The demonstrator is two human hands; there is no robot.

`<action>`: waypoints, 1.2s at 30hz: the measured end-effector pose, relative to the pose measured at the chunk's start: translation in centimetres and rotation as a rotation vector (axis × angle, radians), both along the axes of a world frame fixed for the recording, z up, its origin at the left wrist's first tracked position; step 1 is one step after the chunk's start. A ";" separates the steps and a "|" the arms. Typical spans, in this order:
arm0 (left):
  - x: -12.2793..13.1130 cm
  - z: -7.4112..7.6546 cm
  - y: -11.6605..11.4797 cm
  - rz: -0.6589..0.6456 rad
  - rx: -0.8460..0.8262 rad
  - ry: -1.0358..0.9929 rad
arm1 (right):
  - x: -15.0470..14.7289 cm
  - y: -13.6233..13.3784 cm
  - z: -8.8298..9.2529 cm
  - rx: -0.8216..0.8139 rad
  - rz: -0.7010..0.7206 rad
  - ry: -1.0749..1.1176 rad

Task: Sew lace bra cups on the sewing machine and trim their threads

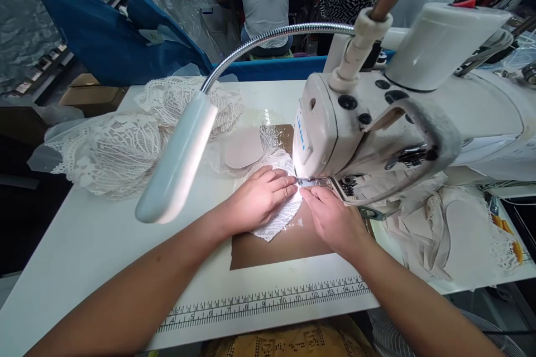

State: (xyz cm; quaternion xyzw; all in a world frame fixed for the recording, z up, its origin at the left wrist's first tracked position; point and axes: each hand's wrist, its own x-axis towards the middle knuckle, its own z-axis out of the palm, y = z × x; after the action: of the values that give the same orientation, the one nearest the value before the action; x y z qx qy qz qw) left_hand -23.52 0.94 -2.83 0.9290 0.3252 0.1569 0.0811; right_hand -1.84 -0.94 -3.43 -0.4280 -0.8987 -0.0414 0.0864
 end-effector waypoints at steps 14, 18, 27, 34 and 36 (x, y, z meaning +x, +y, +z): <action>-0.6 -0.8 -0.4 0.170 0.007 0.021 | 2.6 -0.4 1.3 0.121 -0.095 0.032; -0.6 -1.1 -0.7 0.225 0.054 0.048 | 4.6 -1.8 2.4 0.015 -0.136 -0.147; 1.3 3.3 -6.1 0.378 -0.146 0.260 | 7.2 -1.9 -0.5 0.068 -0.007 -0.202; 1.5 4.9 -8.8 0.254 -0.196 0.199 | 7.0 -1.9 -1.1 0.099 -0.015 0.081; 1.4 4.6 -8.5 0.261 -0.174 0.201 | 6.5 -2.3 -0.5 0.055 -0.034 0.137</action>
State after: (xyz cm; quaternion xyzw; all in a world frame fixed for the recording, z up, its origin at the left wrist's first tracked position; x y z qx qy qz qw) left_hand -22.13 -7.54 1.75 0.8793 0.4619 0.0439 0.1070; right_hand 4.64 -3.28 -3.91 -0.4427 -0.8817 -0.0381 0.1589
